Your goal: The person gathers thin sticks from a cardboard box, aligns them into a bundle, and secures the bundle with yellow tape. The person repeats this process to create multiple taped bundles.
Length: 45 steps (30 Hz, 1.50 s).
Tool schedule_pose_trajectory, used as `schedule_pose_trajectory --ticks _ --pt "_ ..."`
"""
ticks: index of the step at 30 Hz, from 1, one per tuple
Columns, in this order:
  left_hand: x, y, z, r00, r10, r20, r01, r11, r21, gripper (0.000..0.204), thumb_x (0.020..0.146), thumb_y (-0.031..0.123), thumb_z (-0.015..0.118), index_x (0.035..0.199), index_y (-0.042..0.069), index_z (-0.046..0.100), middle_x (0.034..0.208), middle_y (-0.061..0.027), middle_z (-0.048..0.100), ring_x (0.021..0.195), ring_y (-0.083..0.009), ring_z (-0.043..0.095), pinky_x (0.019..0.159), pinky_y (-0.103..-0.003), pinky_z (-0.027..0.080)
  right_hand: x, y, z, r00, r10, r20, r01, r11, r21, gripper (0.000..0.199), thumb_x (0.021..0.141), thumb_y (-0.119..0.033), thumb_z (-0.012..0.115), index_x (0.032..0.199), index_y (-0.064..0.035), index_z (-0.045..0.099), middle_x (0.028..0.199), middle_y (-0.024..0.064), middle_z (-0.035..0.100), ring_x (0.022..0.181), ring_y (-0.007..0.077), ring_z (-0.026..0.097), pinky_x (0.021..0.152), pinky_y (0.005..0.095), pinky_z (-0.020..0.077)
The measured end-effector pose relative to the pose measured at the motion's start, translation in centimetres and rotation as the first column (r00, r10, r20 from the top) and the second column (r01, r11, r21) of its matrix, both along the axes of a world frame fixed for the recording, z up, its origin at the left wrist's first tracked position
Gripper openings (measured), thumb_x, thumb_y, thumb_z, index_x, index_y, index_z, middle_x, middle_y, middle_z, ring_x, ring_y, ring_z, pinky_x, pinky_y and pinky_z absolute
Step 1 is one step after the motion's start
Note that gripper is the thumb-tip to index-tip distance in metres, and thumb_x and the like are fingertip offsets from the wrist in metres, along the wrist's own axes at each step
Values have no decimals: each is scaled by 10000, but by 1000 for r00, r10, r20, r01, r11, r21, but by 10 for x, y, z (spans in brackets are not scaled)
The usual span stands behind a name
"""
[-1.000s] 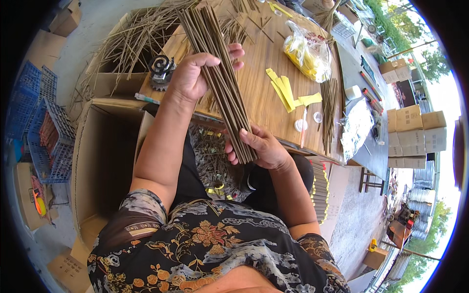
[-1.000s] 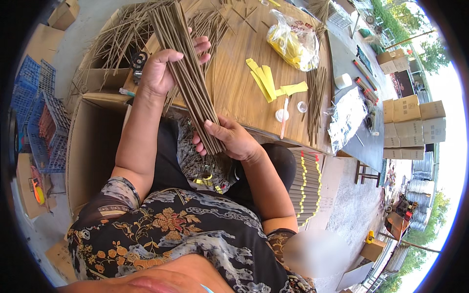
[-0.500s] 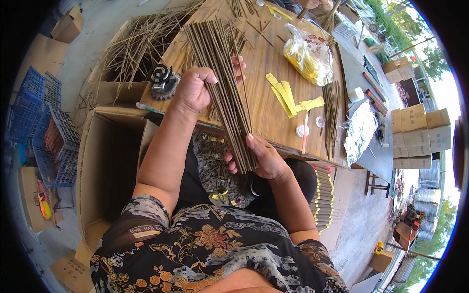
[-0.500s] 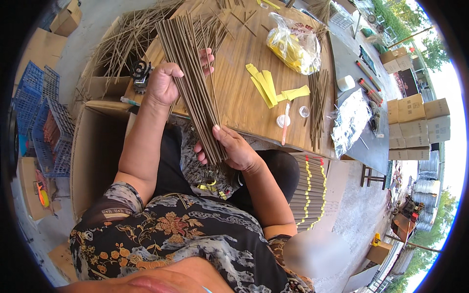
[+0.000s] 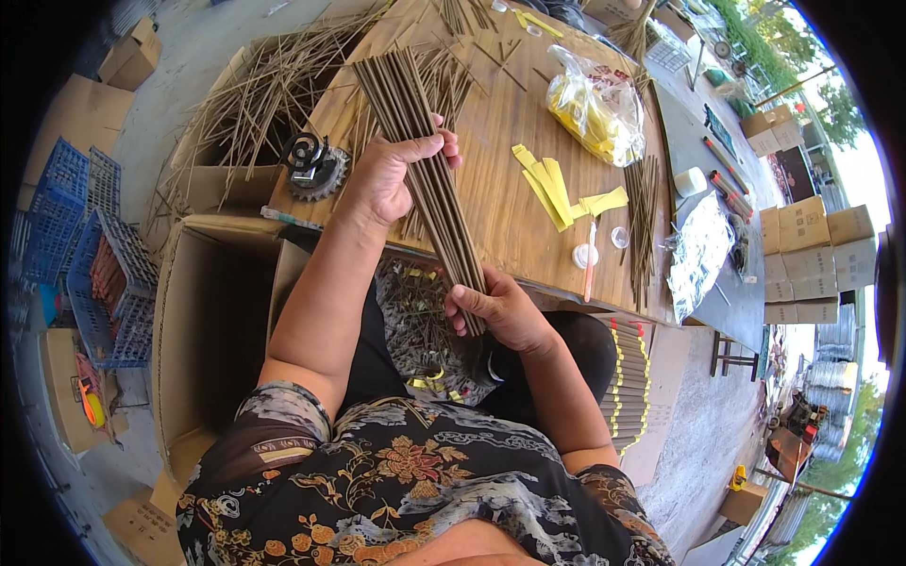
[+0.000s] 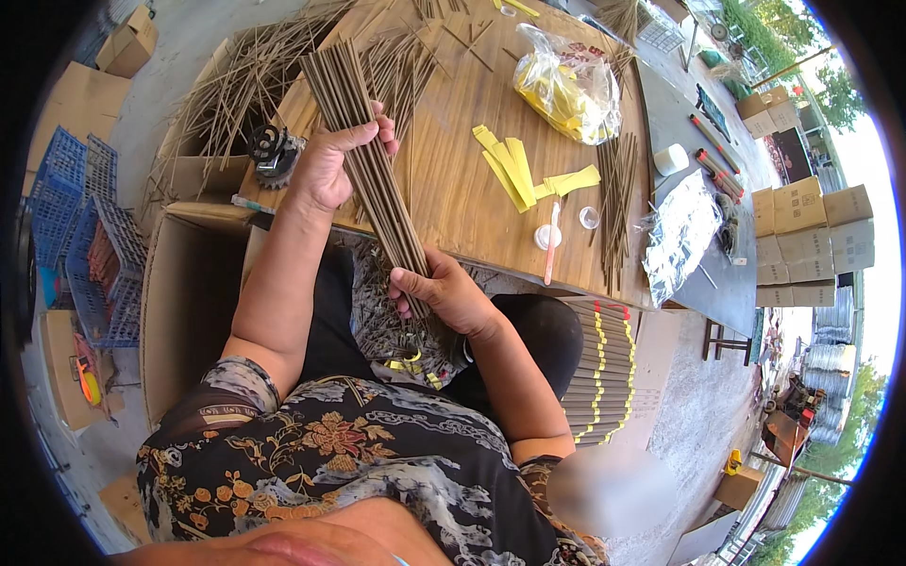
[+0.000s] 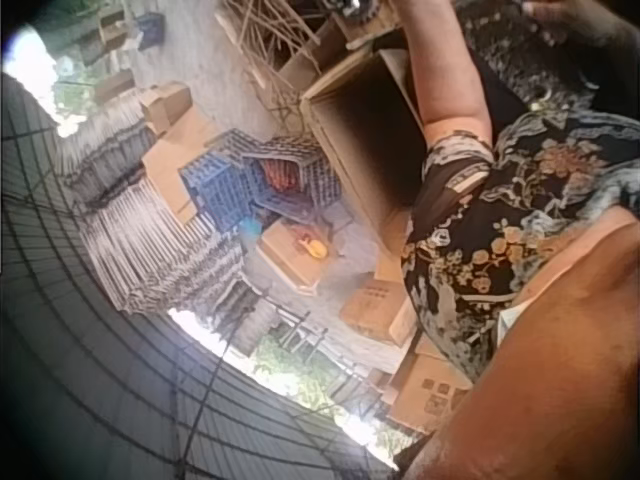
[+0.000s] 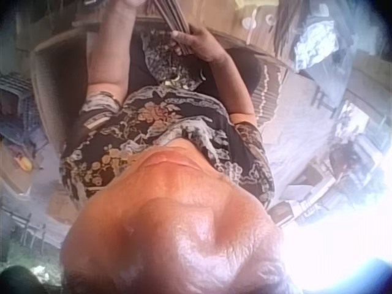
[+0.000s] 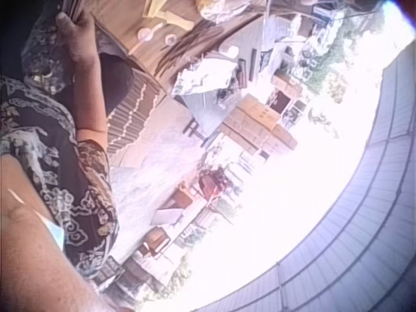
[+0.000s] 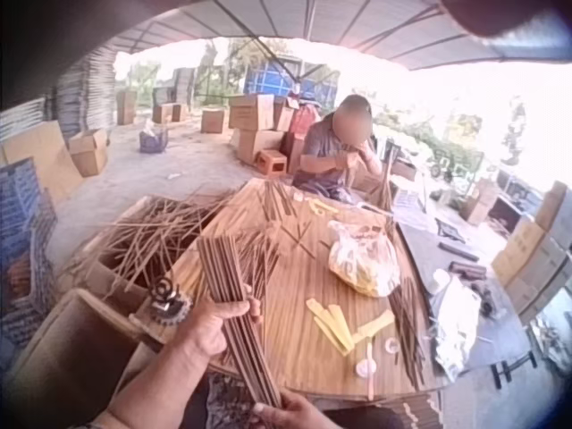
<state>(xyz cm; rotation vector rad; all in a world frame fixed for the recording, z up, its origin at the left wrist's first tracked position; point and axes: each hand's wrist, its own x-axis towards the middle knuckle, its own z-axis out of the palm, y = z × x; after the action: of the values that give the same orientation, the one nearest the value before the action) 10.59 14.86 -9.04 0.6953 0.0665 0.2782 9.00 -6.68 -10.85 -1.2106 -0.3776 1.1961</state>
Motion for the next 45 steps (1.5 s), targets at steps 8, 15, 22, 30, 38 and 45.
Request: schedule_pose_trajectory --ticks 8,15,22,30,38,45 --pt "-1 1 1 982 -146 122 169 965 -200 167 771 32 580 934 5 556 794 -110 605 722 -215 600 671 -355 528 -3 -3 2 952 116 -285 -65 981 181 199 864 -220 548 936 -48 481 646 16 508 506 96 493 462 208 430" --pt "-1 -2 -3 998 14 -53 -13 1000 29 270 773 17 541 1033 -47 504 962 -206 597 895 -269 602 801 -393 509 -6 1 -1 1000 -7 -22 8 999 54 221 869 -146 527 1017 3 456 814 94 565 710 160 568 640 270 468" --pt "-4 1 4 966 -230 119 249 950 -190 469 681 59 401 1096 -156 441 1083 -206 536 1020 -288 522 939 -394 397 -4 -9 5 933 44 -356 40 974 225 274 891 -200 484 1088 -16 435 889 141 582 761 209 600 658 320 512" --pt "2 7 -5 898 -363 248 420 875 -240 802 523 65 498 1252 -157 248 1245 -253 409 1150 -351 428 1007 -431 334 -3 -10 5 918 58 -392 55 961 270 335 911 -234 429 1155 -6 409 936 181 583 778 240 614 673 337 525" --pt "1 1 1 943 -327 67 333 906 -259 386 792 114 493 1100 -113 447 1041 -212 556 971 -292 552 881 -380 448 -1 -9 7 934 68 -350 8 978 210 284 919 -177 410 1148 -10 408 892 173 592 718 214 610 646 312 522" --pt "5 9 -11 949 -301 96 311 942 -127 252 828 131 555 1029 -18 526 901 -131 603 865 -229 598 849 -378 486 0 -7 6 944 71 -322 -14 984 175 292 917 -219 424 1120 -10 444 899 165 604 760 216 613 681 317 514"
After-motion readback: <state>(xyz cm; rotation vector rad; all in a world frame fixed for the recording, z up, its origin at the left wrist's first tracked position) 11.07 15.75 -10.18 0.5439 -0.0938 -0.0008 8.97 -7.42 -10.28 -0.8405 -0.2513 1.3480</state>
